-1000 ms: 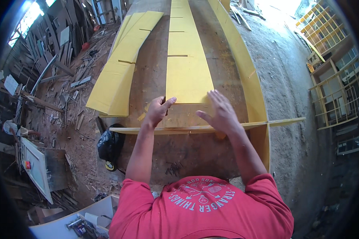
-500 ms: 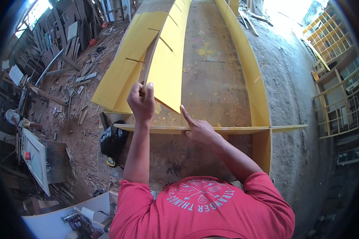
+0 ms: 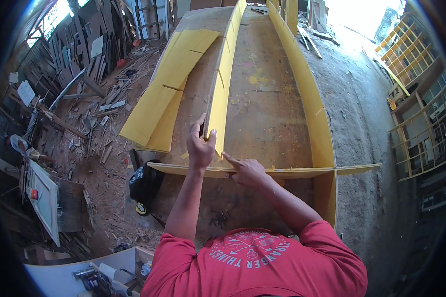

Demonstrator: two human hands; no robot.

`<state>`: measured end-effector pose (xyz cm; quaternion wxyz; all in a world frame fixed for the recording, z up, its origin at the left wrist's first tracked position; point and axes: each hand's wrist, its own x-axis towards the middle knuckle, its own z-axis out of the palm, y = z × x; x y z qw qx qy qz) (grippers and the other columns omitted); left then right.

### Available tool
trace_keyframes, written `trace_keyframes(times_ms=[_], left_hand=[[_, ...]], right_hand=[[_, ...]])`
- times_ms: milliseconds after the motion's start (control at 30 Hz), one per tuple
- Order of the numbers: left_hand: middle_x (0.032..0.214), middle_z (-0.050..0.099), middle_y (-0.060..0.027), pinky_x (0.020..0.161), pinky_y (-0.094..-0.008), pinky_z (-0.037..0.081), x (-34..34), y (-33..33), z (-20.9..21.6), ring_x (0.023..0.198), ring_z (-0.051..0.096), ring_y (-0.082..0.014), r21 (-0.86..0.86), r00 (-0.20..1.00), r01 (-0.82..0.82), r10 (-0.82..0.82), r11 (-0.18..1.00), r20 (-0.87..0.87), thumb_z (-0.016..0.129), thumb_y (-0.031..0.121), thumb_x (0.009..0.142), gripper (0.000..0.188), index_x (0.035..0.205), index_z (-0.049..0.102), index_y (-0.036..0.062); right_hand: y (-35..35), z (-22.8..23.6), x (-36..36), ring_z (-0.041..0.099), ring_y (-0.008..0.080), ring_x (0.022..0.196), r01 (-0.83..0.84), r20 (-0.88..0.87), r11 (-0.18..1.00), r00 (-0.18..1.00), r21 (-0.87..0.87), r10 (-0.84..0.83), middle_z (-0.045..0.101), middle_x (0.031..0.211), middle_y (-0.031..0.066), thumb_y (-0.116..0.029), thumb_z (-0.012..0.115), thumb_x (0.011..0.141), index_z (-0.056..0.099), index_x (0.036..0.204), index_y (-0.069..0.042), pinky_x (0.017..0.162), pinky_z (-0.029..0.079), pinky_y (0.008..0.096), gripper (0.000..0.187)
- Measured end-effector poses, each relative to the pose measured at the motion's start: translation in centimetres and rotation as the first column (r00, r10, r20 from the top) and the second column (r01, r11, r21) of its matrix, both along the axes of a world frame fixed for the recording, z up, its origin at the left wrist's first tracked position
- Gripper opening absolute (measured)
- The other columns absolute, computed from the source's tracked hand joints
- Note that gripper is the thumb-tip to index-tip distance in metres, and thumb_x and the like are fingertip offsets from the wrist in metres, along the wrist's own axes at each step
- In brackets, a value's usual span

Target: The person slots painted yellow wooden boards together on a workbench, uses a hand axe to tap the interlocking joints, and continues adding boards to form a grid-like shelf structure.

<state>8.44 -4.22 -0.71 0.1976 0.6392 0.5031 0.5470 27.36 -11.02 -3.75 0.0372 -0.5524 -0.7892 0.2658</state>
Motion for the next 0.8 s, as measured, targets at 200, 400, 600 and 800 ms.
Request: trace_keyframes(times_ms=[200, 400, 600, 800], left_hand=[[0.123, 0.069, -0.0249, 0.104, -0.0452, 0.054, -0.2, 0.1, -2.0, 0.117, 0.068, -0.0388, 0.139, 0.961, -0.029, 0.066, 0.99, -0.268, 0.073, 0.009, 0.094, 0.05, 0.14, 0.063, -0.0093], [0.122, 0.066, -0.0246, 0.103, -0.0466, 0.053, -0.4, -0.7, -2.7, 0.115, 0.066, -0.0397, 0.107, 0.981, -0.003, 0.024, 0.994, -0.194, 0.072, 0.01, 0.096, 0.05, 0.14, 0.061, -0.01], [0.117, 0.064, -0.0227, 0.097, -0.0461, 0.054, 2.6, -1.8, -2.5, 0.109, 0.065, -0.0386, 0.032, 0.985, 0.1, -0.094, 0.994, -0.145, 0.072, 0.006, 0.09, 0.055, 0.142, 0.059, -0.0099], [0.121, 0.065, -0.0252, 0.109, -0.0468, 0.052, 3.6, -2.5, -4.3, 0.12, 0.064, -0.041, 0.013, 0.98, 0.069, -0.065, 0.998, -0.188, 0.069, 0.0, 0.088, 0.06, 0.145, 0.057, -0.0107]], right_hand=[[-0.2, -2.3, 0.2, 0.076, 0.0414, 0.102, 0.01, 0.032, 1.0, 0.999, -0.013, -0.01, 0.079, 0.106, 0.0216, -0.043, 0.068, 0.1, 0.049, 0.163, -0.021, 0.089, 0.057, 0.0537, 0.07], [-0.6, -1.6, -0.3, 0.075, 0.0405, 0.106, 0.11, -0.004, 0.994, 0.994, 0.025, -0.11, 0.078, 0.113, 0.0216, -0.041, 0.074, 0.095, 0.054, 0.148, -0.006, 0.091, 0.057, 0.0512, 0.067], [-0.3, -3.0, 0.5, 0.073, 0.0421, 0.109, 0.028, -0.053, 0.99, 0.998, 0.137, -0.021, 0.076, 0.12, 0.0224, -0.043, 0.077, 0.09, 0.052, 0.148, -0.007, 0.092, 0.056, 0.0528, 0.073], [-0.1, -2.3, 0.2, 0.075, 0.0388, 0.109, 0.03, 0.063, 0.999, 0.998, -0.027, -0.028, 0.074, 0.131, 0.0208, -0.038, 0.074, 0.093, 0.023, 0.173, -0.01, 0.094, 0.058, 0.0487, 0.098]])
